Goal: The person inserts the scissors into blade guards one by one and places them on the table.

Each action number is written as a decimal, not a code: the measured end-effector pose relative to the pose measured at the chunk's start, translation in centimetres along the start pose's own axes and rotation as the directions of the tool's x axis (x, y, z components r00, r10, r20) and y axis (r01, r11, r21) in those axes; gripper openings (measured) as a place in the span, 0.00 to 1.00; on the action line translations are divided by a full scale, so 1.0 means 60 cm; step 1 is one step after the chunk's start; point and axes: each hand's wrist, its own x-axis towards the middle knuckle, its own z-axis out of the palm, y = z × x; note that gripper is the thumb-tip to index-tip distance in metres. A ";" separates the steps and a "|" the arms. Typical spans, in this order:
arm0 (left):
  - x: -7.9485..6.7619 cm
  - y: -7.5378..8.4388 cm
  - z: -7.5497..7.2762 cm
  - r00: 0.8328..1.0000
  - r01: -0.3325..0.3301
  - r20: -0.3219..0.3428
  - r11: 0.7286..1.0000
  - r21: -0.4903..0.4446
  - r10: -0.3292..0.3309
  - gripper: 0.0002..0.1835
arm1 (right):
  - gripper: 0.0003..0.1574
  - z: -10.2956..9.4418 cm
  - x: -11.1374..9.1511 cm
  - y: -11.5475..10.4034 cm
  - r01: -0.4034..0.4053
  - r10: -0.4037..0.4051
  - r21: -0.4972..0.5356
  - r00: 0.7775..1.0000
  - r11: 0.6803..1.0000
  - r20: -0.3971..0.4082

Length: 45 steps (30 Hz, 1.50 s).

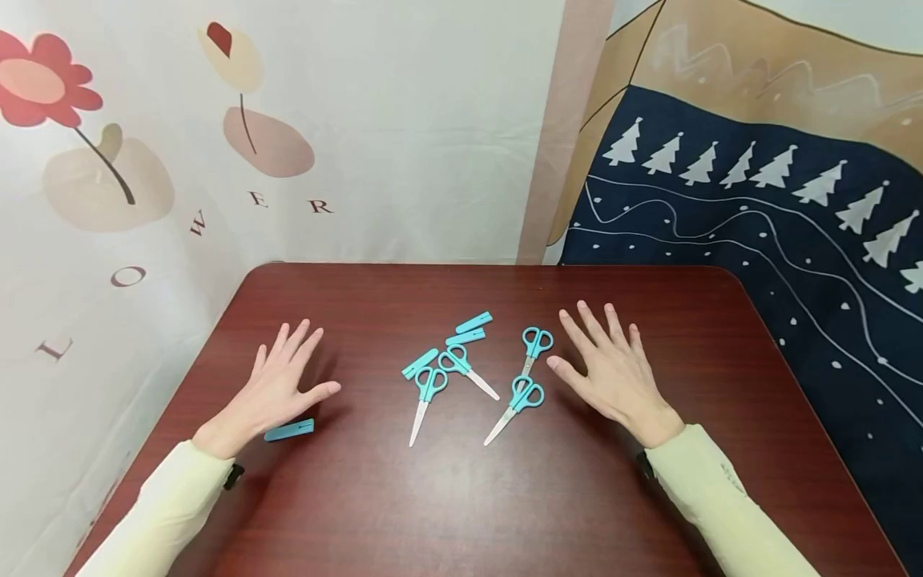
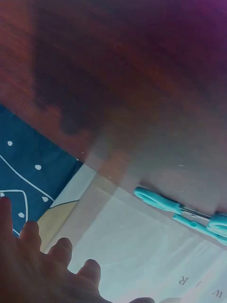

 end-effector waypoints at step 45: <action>-0.043 -0.038 0.012 0.930 -0.357 0.038 0.921 -0.155 0.366 0.11 | 0.53 0.029 -0.013 -0.027 0.163 -0.188 0.182 0.974 0.970 0.124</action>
